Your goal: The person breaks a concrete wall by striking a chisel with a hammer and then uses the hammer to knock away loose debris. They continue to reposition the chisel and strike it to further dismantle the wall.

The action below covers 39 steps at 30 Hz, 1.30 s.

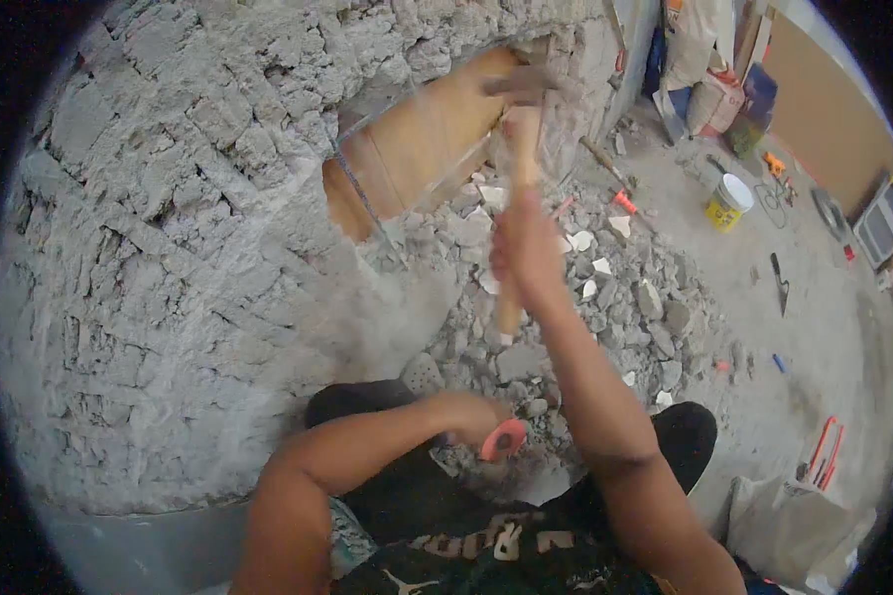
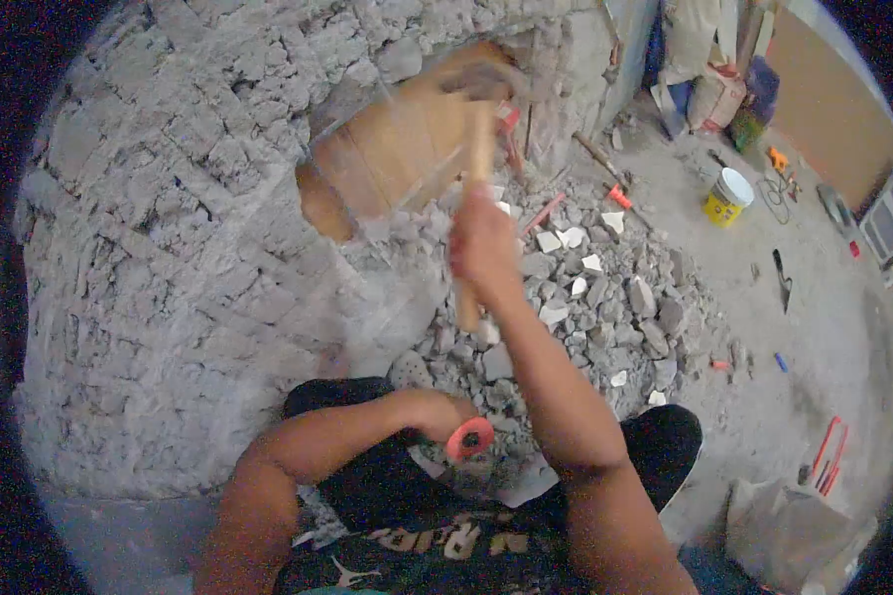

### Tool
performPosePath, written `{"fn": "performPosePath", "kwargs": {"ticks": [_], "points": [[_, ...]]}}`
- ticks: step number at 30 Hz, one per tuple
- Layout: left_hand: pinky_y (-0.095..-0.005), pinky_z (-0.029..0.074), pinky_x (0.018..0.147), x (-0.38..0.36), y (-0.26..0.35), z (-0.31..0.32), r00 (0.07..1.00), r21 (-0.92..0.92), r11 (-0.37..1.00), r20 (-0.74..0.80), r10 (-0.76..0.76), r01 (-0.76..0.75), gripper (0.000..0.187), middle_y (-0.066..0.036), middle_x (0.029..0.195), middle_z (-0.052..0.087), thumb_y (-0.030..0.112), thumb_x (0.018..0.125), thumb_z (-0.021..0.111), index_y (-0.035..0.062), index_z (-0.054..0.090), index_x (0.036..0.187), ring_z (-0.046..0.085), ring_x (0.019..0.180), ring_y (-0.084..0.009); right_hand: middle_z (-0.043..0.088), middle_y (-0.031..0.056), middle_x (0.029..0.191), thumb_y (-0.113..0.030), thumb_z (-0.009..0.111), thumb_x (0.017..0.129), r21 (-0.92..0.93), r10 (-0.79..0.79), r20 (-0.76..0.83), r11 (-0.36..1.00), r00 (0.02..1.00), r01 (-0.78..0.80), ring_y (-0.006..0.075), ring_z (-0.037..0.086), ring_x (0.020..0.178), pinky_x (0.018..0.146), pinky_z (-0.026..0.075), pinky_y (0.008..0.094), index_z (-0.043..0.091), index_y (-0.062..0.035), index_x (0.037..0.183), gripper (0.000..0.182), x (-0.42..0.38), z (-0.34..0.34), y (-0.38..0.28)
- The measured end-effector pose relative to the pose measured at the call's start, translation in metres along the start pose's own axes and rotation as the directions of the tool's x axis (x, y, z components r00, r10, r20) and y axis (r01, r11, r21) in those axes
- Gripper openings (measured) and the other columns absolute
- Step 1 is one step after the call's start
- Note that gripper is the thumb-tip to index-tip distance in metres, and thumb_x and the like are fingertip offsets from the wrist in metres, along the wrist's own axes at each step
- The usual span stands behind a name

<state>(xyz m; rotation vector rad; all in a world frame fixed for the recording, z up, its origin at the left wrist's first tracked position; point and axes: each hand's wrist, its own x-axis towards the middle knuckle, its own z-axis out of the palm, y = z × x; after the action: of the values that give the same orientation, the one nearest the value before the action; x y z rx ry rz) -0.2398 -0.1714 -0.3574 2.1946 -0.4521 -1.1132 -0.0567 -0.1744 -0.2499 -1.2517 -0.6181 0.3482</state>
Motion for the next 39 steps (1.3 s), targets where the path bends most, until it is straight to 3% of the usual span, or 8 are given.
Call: {"fn": "performPosePath", "kwargs": {"ticks": [3, 13, 18, 21, 26, 29, 35, 39], "points": [[-0.0419, 0.048, 0.061, -0.027, 0.035, -0.012, 0.989, 0.123, 0.986, -0.103, -0.103, 0.115, 0.021, -0.014, 0.079, 0.067, 0.021, 0.07, 0.069, 0.0085, 0.066, 0.087, 0.064, 0.072, -0.0305, 0.047, -0.0003, 0.062, -0.06, 0.04, 0.093, 0.272, 0.155, -0.291, 0.959, 0.944, -0.073, 0.0127, 0.045, 0.047, 0.042, 0.039, 0.0274, 0.053, -0.0075, 0.092, 0.054, -0.018, -0.055, -0.081], [-0.0454, 0.047, 0.063, -0.07, 0.042, -0.029, 0.984, 0.071, 0.991, -0.146, -0.098, 0.109, 0.026, -0.012, 0.083, 0.067, 0.028, 0.069, 0.069, 0.0123, 0.064, 0.089, 0.063, 0.078, -0.0358, 0.05, 0.0025, 0.064, -0.064, 0.035, 0.09, 0.44, -0.813, -0.355, 0.29, 0.461, 0.85, 0.0162, 0.048, 0.053, 0.048, 0.041, 0.0312, 0.05, -0.0109, 0.083, 0.056, 0.024, -0.194, -0.232], [-0.0447, 0.046, 0.063, -0.032, 0.027, -0.019, 0.996, 0.047, 0.996, -0.045, 0.078, -0.076, 0.027, -0.01, 0.081, 0.067, 0.028, 0.067, 0.07, 0.0147, 0.064, 0.089, 0.064, 0.076, -0.0336, 0.045, 0.0002, 0.056, -0.057, 0.039, 0.093, 0.531, -0.037, 0.01, 0.847, 0.999, 0.026, 0.014, 0.043, 0.044, 0.04, 0.035, 0.029, 0.047, -0.0107, 0.076, 0.05, 0.043, 0.092, -0.016], [-0.0445, 0.047, 0.064, -0.025, 0.03, -0.019, 0.996, -0.037, 0.996, -0.042, 0.082, -0.083, 0.027, -0.011, 0.082, 0.067, 0.027, 0.068, 0.069, 0.0138, 0.064, 0.09, 0.064, 0.077, -0.0329, 0.042, -0.0012, 0.052, -0.052, 0.042, 0.095, 0.336, 0.303, 0.215, 0.869, 0.928, -0.362, 0.0127, 0.04, 0.039, 0.035, 0.032, 0.0277, 0.044, -0.0106, 0.072, 0.048, 0.03, 0.093, 0.02], [-0.0448, 0.047, 0.066, -0.04, 0.042, -0.025, 0.999, 0.056, 0.998, -0.048, 0.012, -0.009, 0.025, -0.015, 0.087, 0.068, 0.027, 0.073, 0.067, 0.0092, 0.065, 0.091, 0.064, 0.08, -0.0347, 0.044, -0.004, 0.053, -0.046, 0.042, 0.096, -0.153, -0.132, -0.052, 0.981, 0.99, 0.122, 0.0095, 0.042, 0.039, 0.035, 0.033, 0.0254, 0.052, -0.014, 0.074, 0.04, 0.014, -0.009, 0.063], [-0.0447, 0.049, 0.068, -0.049, 0.04, -0.023, 0.995, 0.04, 0.999, -0.103, -0.011, 0.015, 0.025, -0.015, 0.088, 0.068, 0.026, 0.073, 0.067, 0.0082, 0.065, 0.091, 0.064, 0.081, -0.0356, 0.056, 0.0056, 0.062, -0.047, 0.04, 0.096, 0.224, -0.007, -0.355, 0.97, 0.935, 0.092, 0.0164, 0.054, 0.049, 0.046, 0.045, 0.0324, 0.055, -0.0041, 0.09, 0.046, 0.012, -0.078, -0.046], [-0.0441, 0.046, 0.059, -0.067, 0.032, -0.023, 0.99, 0.123, 0.99, -0.133, -0.046, 0.063, 0.024, -0.012, 0.079, 0.066, 0.023, 0.066, 0.07, 0.0125, 0.064, 0.086, 0.063, 0.072, -0.0338, 0.059, 0.0031, 0.081, -0.059, 0.046, 0.091, 0.582, -0.905, -0.18, 0.218, 0.386, 0.784, 0.0135, 0.058, 0.076, 0.066, 0.051, 0.0305, 0.057, -0.0067, 0.086, 0.053, 0.035, -0.166, -0.231], [-0.0429, 0.045, 0.059, -0.064, 0.041, -0.036, 0.987, 0.03, 0.995, -0.134, -0.088, 0.092, 0.018, -0.01, 0.077, 0.066, 0.026, 0.067, 0.069, 0.0148, 0.064, 0.08, 0.062, 0.069, -0.0305, 0.055, 0.0053, 0.073, -0.058, 0.038, 0.093, 0.49, -0.7, -0.47, 0.299, 0.538, 0.819, 0.0168, 0.056, 0.068, 0.064, 0.046, 0.0328, 0.054, -0.0065, 0.082, 0.055, 0.062, -0.102, -0.149]]}}
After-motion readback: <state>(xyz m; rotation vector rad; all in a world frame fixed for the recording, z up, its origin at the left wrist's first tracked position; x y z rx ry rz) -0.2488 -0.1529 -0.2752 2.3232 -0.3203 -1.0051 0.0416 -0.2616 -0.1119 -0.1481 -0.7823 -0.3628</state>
